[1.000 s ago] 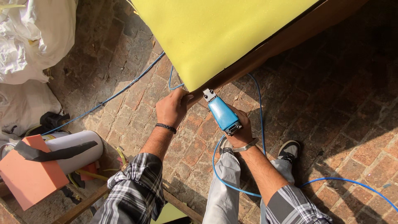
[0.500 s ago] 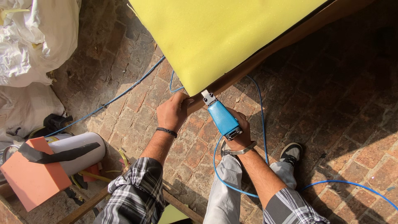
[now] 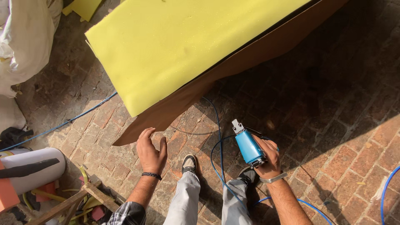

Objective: The person cuts a large sheet of yellow foam with a knife, then covers the foam with brown fabric using a staple gun. The person staples the fabric to the edges of the foam, smoothing it as they work.

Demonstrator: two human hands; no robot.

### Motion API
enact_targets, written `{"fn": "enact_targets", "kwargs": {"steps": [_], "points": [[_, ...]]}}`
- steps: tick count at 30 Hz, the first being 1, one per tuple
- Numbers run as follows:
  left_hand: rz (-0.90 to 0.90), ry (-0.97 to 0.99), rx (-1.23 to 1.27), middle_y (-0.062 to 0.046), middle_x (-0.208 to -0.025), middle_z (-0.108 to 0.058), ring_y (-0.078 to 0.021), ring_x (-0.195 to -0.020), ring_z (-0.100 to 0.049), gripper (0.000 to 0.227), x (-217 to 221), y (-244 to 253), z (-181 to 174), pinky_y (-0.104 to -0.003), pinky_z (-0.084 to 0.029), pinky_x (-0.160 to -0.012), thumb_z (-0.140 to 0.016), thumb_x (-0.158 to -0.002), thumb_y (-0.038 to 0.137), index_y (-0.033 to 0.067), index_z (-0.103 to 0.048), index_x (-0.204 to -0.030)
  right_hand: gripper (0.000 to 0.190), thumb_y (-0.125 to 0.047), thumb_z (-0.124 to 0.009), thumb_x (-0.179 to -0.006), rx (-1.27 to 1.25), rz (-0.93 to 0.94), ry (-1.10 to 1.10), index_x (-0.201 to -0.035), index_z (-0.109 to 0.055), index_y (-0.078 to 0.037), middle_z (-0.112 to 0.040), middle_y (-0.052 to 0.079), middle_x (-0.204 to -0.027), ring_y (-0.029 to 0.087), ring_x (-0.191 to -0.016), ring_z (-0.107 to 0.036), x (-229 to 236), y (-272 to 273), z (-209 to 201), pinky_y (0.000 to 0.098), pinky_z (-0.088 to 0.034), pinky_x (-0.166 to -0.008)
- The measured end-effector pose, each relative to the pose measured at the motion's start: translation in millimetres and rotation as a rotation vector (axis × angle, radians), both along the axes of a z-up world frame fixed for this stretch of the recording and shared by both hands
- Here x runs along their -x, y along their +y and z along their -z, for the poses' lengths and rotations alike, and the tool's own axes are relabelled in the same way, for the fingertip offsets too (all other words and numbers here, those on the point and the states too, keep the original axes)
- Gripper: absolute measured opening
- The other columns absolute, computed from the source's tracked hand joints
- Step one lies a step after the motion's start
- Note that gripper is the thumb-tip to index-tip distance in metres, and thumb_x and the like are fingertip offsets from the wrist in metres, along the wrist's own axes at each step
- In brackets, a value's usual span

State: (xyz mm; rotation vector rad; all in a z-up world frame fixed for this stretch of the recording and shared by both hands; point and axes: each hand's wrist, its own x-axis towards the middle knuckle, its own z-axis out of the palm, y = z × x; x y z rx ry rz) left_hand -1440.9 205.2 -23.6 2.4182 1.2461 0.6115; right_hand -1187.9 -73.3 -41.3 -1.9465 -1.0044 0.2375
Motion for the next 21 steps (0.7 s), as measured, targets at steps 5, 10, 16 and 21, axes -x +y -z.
{"fn": "enact_targets", "kwargs": {"steps": [5, 10, 16, 21], "points": [[0.108, -0.043, 0.175, -0.011, -0.121, -0.065, -0.0317, -0.117, -0.06, 0.03, -130, -53, -8, -0.042, -0.046, -0.099, -0.074, -0.09, 0.021, 0.0115, -0.065, -0.117, 0.068, -0.002, -0.08, -0.061, 0.254, -0.069, -0.206, -0.128, -0.068, -0.005, -0.074, 0.006, -0.088, 0.024, -0.084, -0.07, -105, -63, -48, 0.0473, -0.047, -0.089], [0.159, -0.124, 0.248, -0.007, -0.112, -0.071, -0.0245, -0.103, -0.067, 0.022, -235, -48, -20, -0.038, -0.053, -0.089, -0.074, -0.093, 0.022, 0.0126, -0.072, -0.113, 0.061, 0.0, -0.079, -0.072, 0.11, -0.019, -0.204, -0.132, -0.068, -0.007, -0.074, 0.005, -0.101, 0.022, -0.094, -0.071, -168, -56, -47, 0.0436, -0.051, -0.096], [0.018, -0.294, 0.971, -0.011, -0.114, -0.079, -0.0192, -0.101, -0.074, 0.033, -325, -14, 37, -0.03, -0.058, -0.089, -0.074, -0.097, 0.022, 0.0064, -0.072, -0.125, 0.042, -0.017, -0.084, -0.082, 0.017, 0.454, 0.381, -0.118, -0.068, -0.004, -0.074, 0.007, -0.106, 0.017, -0.098, -0.07, -205, -20, -15, 0.0359, -0.057, -0.081], [-0.211, -0.454, 1.45, -0.009, -0.142, -0.057, -0.0236, -0.123, -0.061, 0.076, -382, -42, 102, -0.046, -0.051, -0.099, -0.079, -0.083, 0.02, 0.0138, -0.042, -0.149, 0.018, -0.013, -0.082, -0.087, 0.063, 0.336, 0.5, -0.094, -0.069, -0.003, -0.07, 0.006, -0.084, 0.016, -0.077, -0.067, -262, -15, -15, 0.0356, -0.056, -0.068]]}}
